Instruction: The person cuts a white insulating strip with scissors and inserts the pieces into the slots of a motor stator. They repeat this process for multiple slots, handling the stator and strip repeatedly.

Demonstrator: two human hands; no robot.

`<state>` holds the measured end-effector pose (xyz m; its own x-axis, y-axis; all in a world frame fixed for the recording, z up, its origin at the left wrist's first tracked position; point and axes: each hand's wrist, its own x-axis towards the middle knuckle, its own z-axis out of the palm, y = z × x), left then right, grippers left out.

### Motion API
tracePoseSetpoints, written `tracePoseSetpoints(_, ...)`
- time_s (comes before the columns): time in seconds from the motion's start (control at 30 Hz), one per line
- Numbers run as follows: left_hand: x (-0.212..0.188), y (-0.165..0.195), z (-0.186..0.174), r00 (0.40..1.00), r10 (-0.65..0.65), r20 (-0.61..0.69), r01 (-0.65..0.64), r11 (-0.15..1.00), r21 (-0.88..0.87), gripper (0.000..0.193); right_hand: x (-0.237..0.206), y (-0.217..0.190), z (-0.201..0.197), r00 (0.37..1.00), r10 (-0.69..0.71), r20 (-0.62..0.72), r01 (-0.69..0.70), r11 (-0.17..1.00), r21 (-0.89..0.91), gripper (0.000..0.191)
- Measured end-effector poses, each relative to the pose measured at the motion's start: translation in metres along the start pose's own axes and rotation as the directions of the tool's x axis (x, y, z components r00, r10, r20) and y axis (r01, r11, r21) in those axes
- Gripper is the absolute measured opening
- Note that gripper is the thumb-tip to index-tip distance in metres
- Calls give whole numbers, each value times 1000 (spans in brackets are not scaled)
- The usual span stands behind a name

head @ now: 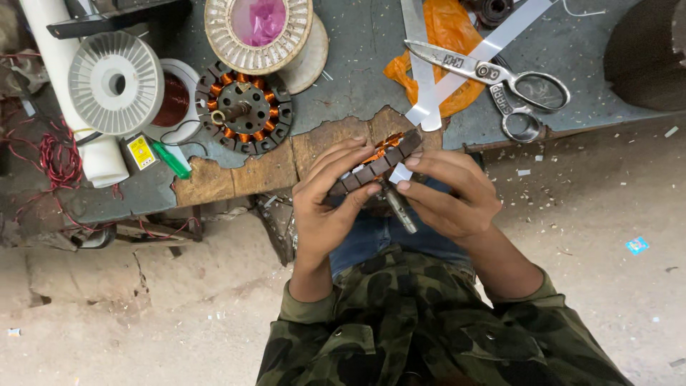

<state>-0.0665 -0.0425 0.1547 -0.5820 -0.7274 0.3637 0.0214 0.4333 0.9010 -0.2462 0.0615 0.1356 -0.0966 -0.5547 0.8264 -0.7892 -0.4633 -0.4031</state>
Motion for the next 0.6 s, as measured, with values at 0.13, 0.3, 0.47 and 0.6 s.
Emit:
tracePoseSetpoints(0.13,2,-3,-1,999,24,25,-24,1000,14,46,6,5,-2,1000,-10,10,9,1000,20,27)
tracePoseSetpoints(0.3,5,-7,-1,996,68,54,-68,998,-1,45,13,12,-7,999,34,29,-37,993,114,19)
tracePoseSetpoints(0.47,9,-9,-2,995,75,62,-73,997,-41,38,19,16,-3,994,104,30,-108,979,172,22)
tracePoseSetpoints(0.6,16,-7,-4,996,55,63,-48,994,-101,34,24,13,1,995,91,33,-95,988,122,25)
